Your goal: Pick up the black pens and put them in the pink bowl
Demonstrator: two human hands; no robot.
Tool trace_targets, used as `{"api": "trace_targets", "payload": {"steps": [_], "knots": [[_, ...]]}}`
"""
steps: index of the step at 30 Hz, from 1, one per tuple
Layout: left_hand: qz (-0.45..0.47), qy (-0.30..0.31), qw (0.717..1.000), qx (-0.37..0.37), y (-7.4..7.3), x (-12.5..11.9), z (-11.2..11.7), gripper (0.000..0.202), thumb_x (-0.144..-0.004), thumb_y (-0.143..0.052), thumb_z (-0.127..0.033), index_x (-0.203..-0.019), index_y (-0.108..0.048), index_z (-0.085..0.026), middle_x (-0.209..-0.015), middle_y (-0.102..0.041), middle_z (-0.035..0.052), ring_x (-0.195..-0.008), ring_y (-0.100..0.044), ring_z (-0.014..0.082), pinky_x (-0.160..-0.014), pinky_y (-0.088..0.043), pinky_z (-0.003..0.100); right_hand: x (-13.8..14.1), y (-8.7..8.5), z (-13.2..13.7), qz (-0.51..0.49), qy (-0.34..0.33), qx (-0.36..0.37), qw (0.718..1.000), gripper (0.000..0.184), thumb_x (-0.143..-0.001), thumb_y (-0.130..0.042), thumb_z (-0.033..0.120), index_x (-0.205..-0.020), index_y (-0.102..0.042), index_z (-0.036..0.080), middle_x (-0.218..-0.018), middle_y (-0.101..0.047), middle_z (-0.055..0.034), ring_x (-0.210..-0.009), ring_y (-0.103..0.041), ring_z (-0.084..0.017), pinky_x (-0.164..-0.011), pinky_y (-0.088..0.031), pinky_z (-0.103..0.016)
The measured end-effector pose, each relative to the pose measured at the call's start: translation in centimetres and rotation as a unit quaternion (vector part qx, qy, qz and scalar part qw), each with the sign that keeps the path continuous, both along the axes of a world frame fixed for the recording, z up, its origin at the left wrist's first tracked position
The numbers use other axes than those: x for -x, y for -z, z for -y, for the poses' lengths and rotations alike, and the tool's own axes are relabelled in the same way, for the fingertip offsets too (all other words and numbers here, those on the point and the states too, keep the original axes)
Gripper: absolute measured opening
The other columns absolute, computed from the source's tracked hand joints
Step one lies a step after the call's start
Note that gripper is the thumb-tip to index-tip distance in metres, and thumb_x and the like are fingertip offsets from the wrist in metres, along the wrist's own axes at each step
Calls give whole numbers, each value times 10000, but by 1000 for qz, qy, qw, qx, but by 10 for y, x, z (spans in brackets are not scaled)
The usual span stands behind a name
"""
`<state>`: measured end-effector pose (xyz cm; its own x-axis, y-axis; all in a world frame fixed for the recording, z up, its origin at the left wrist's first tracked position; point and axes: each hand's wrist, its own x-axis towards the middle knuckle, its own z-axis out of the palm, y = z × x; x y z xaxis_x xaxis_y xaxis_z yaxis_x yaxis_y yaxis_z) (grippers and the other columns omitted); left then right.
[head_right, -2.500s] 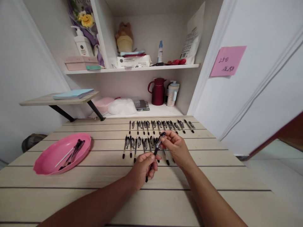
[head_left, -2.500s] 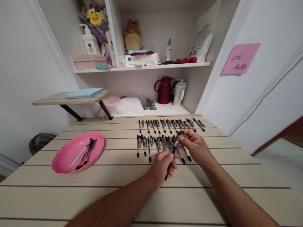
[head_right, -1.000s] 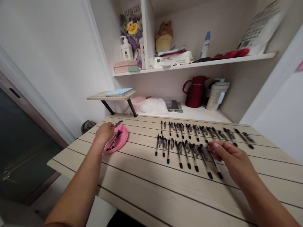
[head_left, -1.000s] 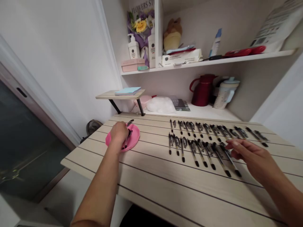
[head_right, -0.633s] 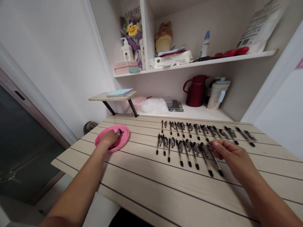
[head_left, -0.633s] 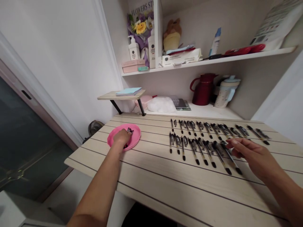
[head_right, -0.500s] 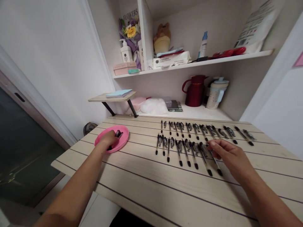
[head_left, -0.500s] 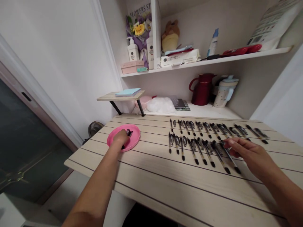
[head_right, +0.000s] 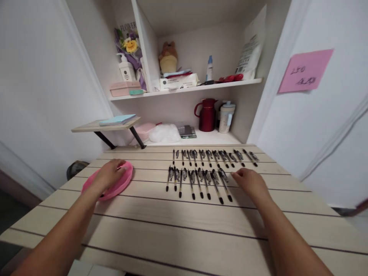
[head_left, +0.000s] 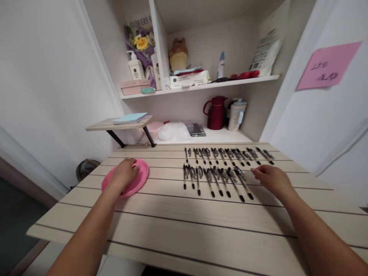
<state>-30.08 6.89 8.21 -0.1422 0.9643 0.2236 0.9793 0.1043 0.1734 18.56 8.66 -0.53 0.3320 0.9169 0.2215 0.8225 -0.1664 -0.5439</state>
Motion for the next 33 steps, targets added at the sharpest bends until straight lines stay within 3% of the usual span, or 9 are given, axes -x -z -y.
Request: {"api": "trace_targets", "payload": {"steps": [3,8,15,19,22,25,29,31,33], "knots": [[174,145,974,-26,6,-54,11,329,-753,-474,-334,-1004,-606,-168,-1062,-614,83,-989,-544,220,-845,-406,325,-2,3,-2,63,-28,64,996,289,-716,-479,438,-621,-605,196,-608,-641,-71,-577,-566,-202,-500,-336,-273],[438,277,838,169,34,-148,31,280,-712,-552,-334,-905,-643,-151,-868,-651,60,-777,-580,163,-686,-439,268,10,-1,3,94,-43,97,990,309,-735,-448,433,-615,-604,194,-652,-656,-96,-620,-586,-218,-524,-337,-279],[556,280,722,302,66,-225,45,224,-615,-638,-302,-775,-647,-147,-721,-612,34,-650,-542,119,-593,-415,244,31,-5,10,103,-108,177,973,281,-656,-534,407,-479,-564,192,-577,-632,-103,-543,-565,-196,-497,-323,-273],[608,242,686,317,74,-248,47,246,-619,-638,-301,-800,-613,-137,-725,-608,52,-664,-561,134,-591,-417,252,29,-10,9,69,-103,138,983,256,-658,-525,357,-465,-535,190,-523,-590,-72,-509,-519,-163,-483,-309,-258],[698,178,638,272,78,-254,44,344,-665,-617,-379,-906,-575,-138,-793,-602,71,-677,-570,139,-630,-437,282,36,-19,17,-75,-157,108,979,274,-685,-514,389,-496,-491,191,-462,-511,-6,-432,-421,-108,-441,-285,-231],[771,129,591,199,81,-253,41,417,-682,-610,-444,-976,-546,-155,-914,-593,90,-765,-573,153,-690,-445,296,58,-26,32,-222,-295,121,921,275,-698,-526,402,-542,-454,188,-463,-457,41,-408,-345,-70,-414,-258,-204],[793,124,569,179,83,-246,39,378,-673,-622,-463,-869,-558,-145,-835,-594,63,-697,-563,133,-667,-439,283,82,-28,44,-246,-405,146,868,286,-662,-593,380,-527,-449,173,-465,-420,56,-437,-338,-61,-425,-255,-192],[800,116,560,183,81,-244,40,355,-665,-629,-457,-799,-535,-141,-760,-591,49,-660,-570,134,-651,-439,284,76,-26,40,-243,-382,140,881,295,-681,-573,416,-550,-468,174,-473,-439,48,-441,-364,-70,-435,-278,-200],[804,108,550,201,78,-244,42,351,-657,-632,-456,-777,-508,-150,-722,-596,41,-639,-586,147,-629,-444,294,58,-23,29,-228,-284,88,927,294,-727,-506,444,-595,-489,182,-510,-493,26,-462,-417,-92,-463,-317,-219]]}}
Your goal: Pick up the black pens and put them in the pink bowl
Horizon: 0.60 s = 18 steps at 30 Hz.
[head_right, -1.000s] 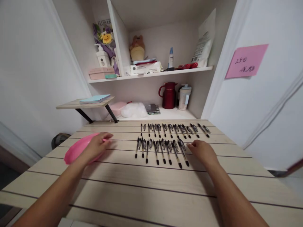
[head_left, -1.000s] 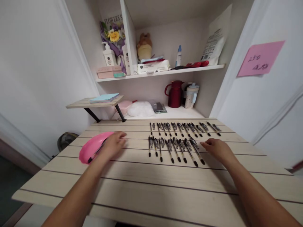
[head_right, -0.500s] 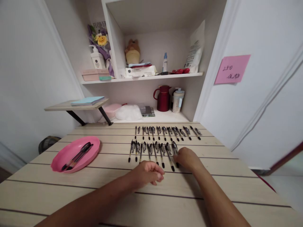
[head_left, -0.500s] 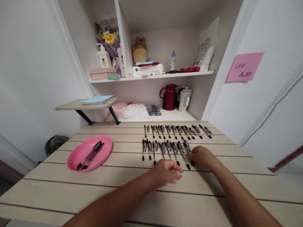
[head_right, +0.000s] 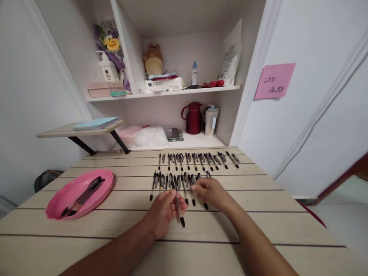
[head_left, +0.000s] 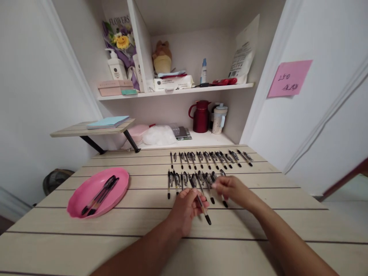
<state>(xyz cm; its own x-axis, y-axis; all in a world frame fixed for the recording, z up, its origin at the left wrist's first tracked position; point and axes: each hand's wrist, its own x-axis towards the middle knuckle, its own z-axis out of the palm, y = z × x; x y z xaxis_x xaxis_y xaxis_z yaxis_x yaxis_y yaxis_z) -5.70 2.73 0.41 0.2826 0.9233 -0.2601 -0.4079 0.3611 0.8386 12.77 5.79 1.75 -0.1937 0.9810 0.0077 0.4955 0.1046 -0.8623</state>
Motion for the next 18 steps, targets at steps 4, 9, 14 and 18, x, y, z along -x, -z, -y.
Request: {"api": "trace_targets", "payload": {"steps": [4,9,14,18], "knots": [[-10,46,999,18,-4,-2,6,323,-666,-619,-439,-758,-482,-160,-646,-582,8,-525,-567,134,-526,-432,275,-36,13,-22,151,268,-104,946,198,-710,-522,396,-688,-524,200,-620,-589,-26,-561,-511,-149,-515,-329,-253],[-10,72,997,1,-2,-3,11,306,-686,-606,-420,-780,-501,-149,-614,-568,-4,-452,-526,97,-476,-408,238,-33,31,-30,224,272,-67,933,281,-655,-585,412,-819,-513,195,-677,-625,-46,-619,-561,-178,-539,-334,-257],[-7,77,997,-17,-1,0,10,325,-686,-607,-424,-816,-526,-138,-615,-564,-3,-452,-527,94,-482,-419,239,-31,36,-30,257,261,-54,929,235,-667,-572,295,-868,-529,182,-666,-631,-51,-650,-572,-188,-557,-340,-259],[-4,81,996,-29,1,1,9,374,-679,-616,-438,-879,-542,-131,-614,-565,-4,-454,-533,95,-488,-425,239,-42,28,-26,220,259,-64,938,189,-686,-543,285,-830,-584,170,-663,-632,-57,-623,-563,-184,-567,-363,-273]]}}
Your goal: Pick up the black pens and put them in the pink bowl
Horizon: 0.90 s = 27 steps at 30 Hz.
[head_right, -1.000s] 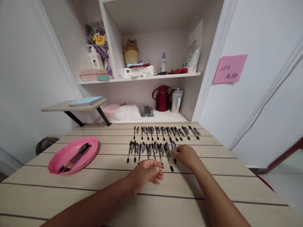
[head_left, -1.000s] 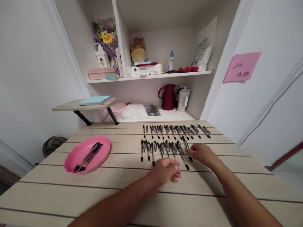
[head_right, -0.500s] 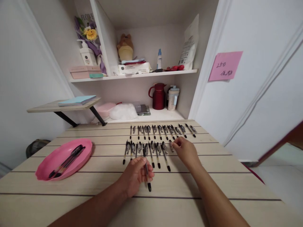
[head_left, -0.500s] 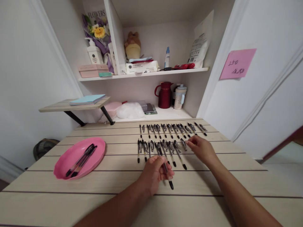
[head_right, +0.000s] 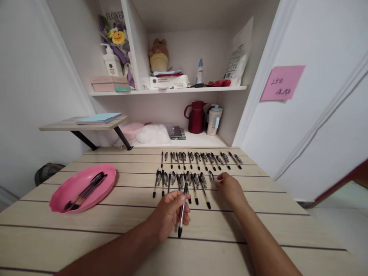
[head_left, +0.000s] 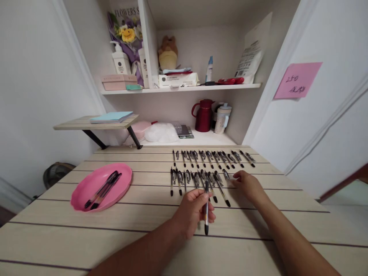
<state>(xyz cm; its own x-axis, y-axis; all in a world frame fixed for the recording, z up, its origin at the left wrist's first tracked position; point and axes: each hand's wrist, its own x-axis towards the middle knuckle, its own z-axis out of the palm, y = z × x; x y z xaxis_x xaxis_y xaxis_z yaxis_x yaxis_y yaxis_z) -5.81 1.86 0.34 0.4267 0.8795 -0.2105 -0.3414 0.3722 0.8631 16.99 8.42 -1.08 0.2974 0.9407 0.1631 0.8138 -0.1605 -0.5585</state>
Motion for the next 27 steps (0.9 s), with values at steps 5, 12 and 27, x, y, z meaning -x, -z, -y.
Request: {"api": "trace_targets", "payload": {"steps": [5,12,27], "knots": [[-7,29,1000,-9,3,-1,-1,389,-673,-624,-434,-901,-556,-127,-599,-568,-5,-436,-536,100,-469,-422,237,17,-18,11,-292,-62,-54,953,283,-715,-560,419,-838,-626,173,-593,-588,-23,-538,-522,-151,-501,-375,-263],[-32,52,998,-9,2,-4,1,362,-673,-629,-406,-896,-567,-128,-558,-548,-25,-398,-521,91,-442,-422,226,55,-31,29,-545,-172,-59,819,291,-617,-720,366,-828,-634,184,-727,-616,-18,-511,-449,-83,-470,-341,-220],[-34,59,997,-18,3,-4,0,354,-683,-620,-411,-887,-567,-126,-556,-550,-26,-391,-513,85,-436,-420,219,56,-40,37,-491,-194,-67,847,347,-634,-706,388,-906,-623,190,-784,-661,-48,-605,-536,-118,-500,-394,-222]]}}
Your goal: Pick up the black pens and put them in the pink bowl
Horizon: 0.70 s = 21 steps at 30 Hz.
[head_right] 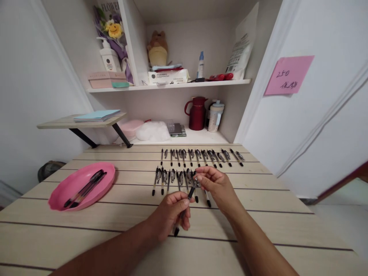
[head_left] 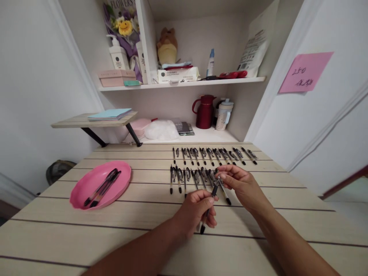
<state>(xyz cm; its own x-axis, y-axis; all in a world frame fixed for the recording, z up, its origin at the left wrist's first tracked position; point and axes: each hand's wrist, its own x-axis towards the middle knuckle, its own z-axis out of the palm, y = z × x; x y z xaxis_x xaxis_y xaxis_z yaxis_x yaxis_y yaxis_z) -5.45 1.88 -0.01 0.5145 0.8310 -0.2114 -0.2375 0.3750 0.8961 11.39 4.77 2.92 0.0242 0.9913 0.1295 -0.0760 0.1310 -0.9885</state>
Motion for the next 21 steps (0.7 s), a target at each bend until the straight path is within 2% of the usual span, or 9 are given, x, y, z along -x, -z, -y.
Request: {"api": "trace_targets", "payload": {"steps": [8,21], "knots": [[-3,-8,1000,-2,-2,1,0,367,-675,-621,-416,-888,-563,-123,-560,-547,-24,-392,-516,86,-435,-415,219,3,0,2,25,-25,6,999,347,-622,-705,404,-892,-632,199,-759,-661,-39,-611,-545,-123,-499,-395,-222],[-18,-57,998,3,-4,-1,1,320,-653,-637,-405,-812,-540,-144,-542,-516,-46,-368,-494,73,-391,-388,195,6,0,3,23,-54,6,998,334,-633,-704,366,-907,-626,193,-655,-587,11,-518,-457,-78,-490,-377,-216]]}}
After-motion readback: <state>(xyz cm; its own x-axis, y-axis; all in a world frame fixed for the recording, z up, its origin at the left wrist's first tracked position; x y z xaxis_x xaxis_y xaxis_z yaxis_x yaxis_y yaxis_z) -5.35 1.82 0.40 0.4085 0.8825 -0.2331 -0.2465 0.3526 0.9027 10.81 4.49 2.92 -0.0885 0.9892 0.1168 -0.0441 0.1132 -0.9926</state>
